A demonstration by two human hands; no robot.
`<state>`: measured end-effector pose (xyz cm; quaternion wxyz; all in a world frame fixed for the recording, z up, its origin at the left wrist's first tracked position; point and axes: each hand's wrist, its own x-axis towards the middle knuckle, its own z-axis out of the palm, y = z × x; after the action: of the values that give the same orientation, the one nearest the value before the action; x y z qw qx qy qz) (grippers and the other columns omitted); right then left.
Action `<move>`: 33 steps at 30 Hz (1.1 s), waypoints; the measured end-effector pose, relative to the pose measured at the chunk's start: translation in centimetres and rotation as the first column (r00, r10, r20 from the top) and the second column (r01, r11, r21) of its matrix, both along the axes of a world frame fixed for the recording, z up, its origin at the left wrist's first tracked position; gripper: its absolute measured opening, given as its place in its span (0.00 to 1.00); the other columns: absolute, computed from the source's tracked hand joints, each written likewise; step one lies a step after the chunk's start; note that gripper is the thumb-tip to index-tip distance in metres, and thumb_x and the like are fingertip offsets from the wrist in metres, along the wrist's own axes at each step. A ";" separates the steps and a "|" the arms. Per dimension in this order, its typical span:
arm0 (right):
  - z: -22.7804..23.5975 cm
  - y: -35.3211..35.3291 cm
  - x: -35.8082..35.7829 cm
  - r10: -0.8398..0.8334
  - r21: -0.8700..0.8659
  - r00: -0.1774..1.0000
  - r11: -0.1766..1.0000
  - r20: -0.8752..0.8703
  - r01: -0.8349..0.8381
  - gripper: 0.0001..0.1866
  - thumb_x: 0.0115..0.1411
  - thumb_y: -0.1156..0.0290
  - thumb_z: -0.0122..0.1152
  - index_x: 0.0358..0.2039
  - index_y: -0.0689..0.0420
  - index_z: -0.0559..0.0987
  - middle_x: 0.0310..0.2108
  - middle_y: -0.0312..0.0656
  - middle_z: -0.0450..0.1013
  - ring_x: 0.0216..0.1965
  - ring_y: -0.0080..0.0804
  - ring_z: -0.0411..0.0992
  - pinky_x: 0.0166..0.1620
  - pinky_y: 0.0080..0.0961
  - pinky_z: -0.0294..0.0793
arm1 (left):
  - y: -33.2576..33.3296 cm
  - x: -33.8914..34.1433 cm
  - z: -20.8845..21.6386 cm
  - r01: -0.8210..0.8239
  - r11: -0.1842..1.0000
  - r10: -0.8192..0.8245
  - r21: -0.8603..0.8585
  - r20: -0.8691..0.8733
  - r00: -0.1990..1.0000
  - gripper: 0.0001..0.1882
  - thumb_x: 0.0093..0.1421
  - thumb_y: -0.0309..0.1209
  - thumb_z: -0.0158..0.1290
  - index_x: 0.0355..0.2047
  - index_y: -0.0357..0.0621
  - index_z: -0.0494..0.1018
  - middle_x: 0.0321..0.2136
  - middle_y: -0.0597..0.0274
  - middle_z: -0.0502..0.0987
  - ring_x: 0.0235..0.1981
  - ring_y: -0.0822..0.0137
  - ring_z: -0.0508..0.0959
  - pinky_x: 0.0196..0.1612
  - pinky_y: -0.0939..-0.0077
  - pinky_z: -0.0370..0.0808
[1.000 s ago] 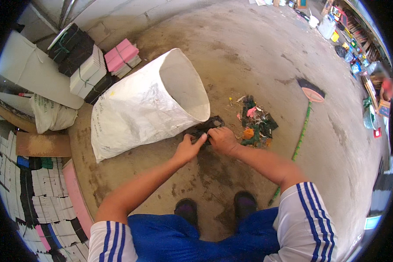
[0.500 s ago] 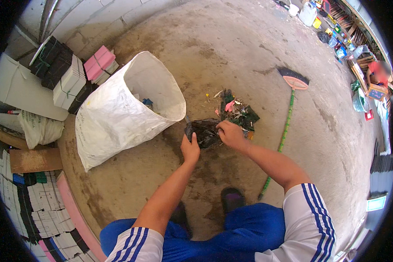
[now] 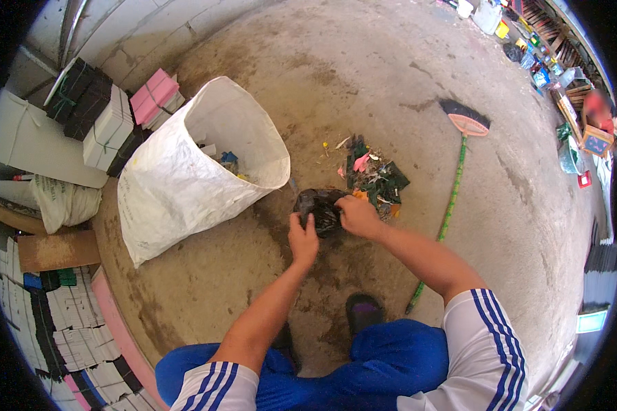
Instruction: The person sweeps debris on a concrete floor using a broom, gathers the pile with their hands, and places the collected trash into a white sack. They then carry the sack across the room.
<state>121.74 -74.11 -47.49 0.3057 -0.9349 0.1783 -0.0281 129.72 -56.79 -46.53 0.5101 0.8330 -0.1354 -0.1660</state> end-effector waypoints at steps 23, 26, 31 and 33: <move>-5.6 -11.2 1.5 -0.482 0.775 0.814 0.629 0.323 0.066 0.29 0.60 0.44 0.60 0.52 0.53 0.79 0.57 0.43 0.75 0.55 0.45 0.72 0.57 0.41 0.69 | -9.2 -7.2 2.7 0.424 0.886 -0.313 -0.190 0.431 0.846 0.09 0.61 0.30 0.58 0.37 0.38 0.73 0.37 0.55 0.74 0.41 0.47 0.74 0.42 0.55 0.71; -7.5 -11.4 -2.8 -0.520 0.781 0.816 0.607 0.252 0.147 0.27 0.62 0.47 0.61 0.54 0.53 0.79 0.57 0.42 0.75 0.56 0.42 0.71 0.60 0.39 0.68 | -10.8 -7.2 5.8 0.373 0.925 -0.253 -0.071 0.617 0.745 0.10 0.57 0.31 0.61 0.37 0.41 0.74 0.36 0.60 0.74 0.42 0.49 0.73 0.44 0.55 0.70; -3.7 -9.0 -0.2 -0.336 0.614 0.895 0.784 0.293 0.093 0.22 0.67 0.57 0.57 0.57 0.53 0.75 0.57 0.40 0.74 0.57 0.37 0.70 0.64 0.36 0.66 | -11.2 -7.4 5.4 0.667 0.736 -0.583 0.116 0.608 0.538 0.12 0.55 0.31 0.63 0.37 0.42 0.75 0.36 0.55 0.75 0.40 0.50 0.74 0.43 0.55 0.70; -3.7 -9.3 -0.1 -0.312 0.542 0.903 0.833 0.295 0.111 0.22 0.67 0.57 0.56 0.57 0.53 0.75 0.57 0.40 0.74 0.57 0.36 0.70 0.63 0.35 0.67 | -10.8 -7.7 4.9 0.701 0.706 -0.613 0.102 0.583 0.533 0.13 0.56 0.31 0.63 0.39 0.41 0.75 0.38 0.52 0.76 0.41 0.48 0.75 0.43 0.54 0.71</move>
<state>121.62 -83.42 -51.17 0.5661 -0.7707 0.2223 -0.1901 121.97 -67.60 -41.68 0.4019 0.6892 -0.5983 -0.0745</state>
